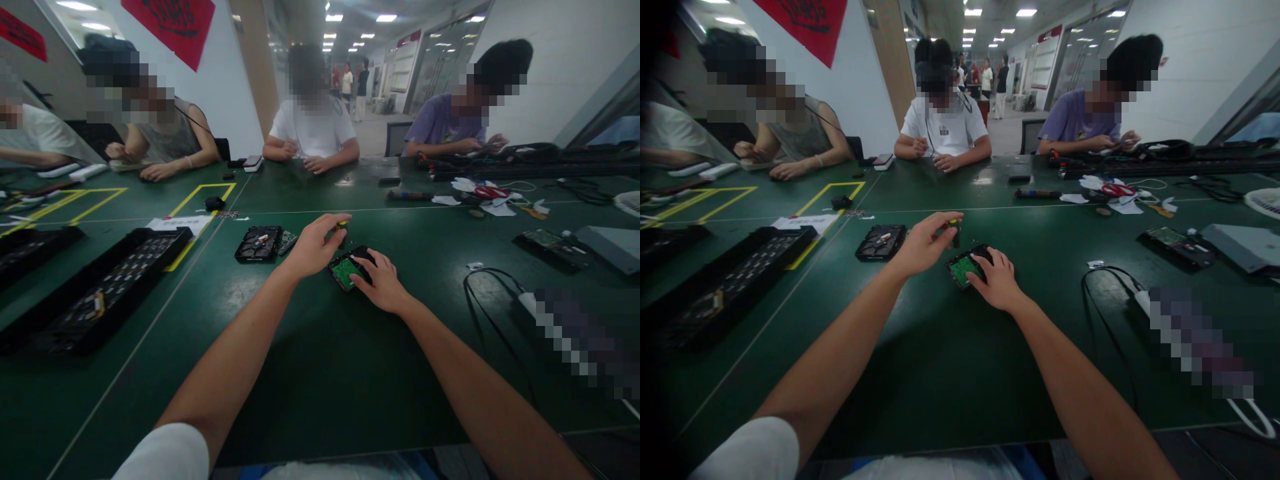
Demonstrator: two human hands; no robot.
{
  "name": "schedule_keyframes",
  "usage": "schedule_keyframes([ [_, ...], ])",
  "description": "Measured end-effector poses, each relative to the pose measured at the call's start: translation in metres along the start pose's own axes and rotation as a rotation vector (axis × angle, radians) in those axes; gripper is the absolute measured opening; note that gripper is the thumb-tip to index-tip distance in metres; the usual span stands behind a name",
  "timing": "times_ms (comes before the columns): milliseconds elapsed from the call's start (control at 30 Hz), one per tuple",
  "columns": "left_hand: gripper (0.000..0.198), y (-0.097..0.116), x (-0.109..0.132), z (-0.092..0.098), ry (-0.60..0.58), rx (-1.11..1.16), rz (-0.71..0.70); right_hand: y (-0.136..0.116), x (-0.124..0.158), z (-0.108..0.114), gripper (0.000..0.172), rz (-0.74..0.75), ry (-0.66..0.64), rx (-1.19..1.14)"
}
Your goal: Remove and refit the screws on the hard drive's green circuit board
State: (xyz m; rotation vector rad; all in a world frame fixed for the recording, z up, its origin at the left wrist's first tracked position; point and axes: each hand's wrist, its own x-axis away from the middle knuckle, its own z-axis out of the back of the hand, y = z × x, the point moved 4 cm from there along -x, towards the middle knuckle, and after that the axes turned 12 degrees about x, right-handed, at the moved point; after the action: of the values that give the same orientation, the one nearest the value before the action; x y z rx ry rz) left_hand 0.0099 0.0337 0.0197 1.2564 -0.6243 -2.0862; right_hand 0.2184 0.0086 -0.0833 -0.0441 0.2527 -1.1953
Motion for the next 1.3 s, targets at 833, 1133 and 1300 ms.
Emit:
schedule_keyframes([
  [833,0.039,0.002,0.0,0.0,0.044,-0.065,-0.023,-0.004,0.001,0.005,0.062,-0.004,-0.013,-0.012],
  [1133,0.042,0.002,0.001,-0.003,0.025,-0.05,-0.019,0.0,0.001,0.0,0.062,0.004,0.009,0.006],
  [1300,0.038,0.009,0.001,-0.003,0.024,-0.056,-0.039,-0.003,0.001,0.001,0.06,0.002,0.024,0.017],
])
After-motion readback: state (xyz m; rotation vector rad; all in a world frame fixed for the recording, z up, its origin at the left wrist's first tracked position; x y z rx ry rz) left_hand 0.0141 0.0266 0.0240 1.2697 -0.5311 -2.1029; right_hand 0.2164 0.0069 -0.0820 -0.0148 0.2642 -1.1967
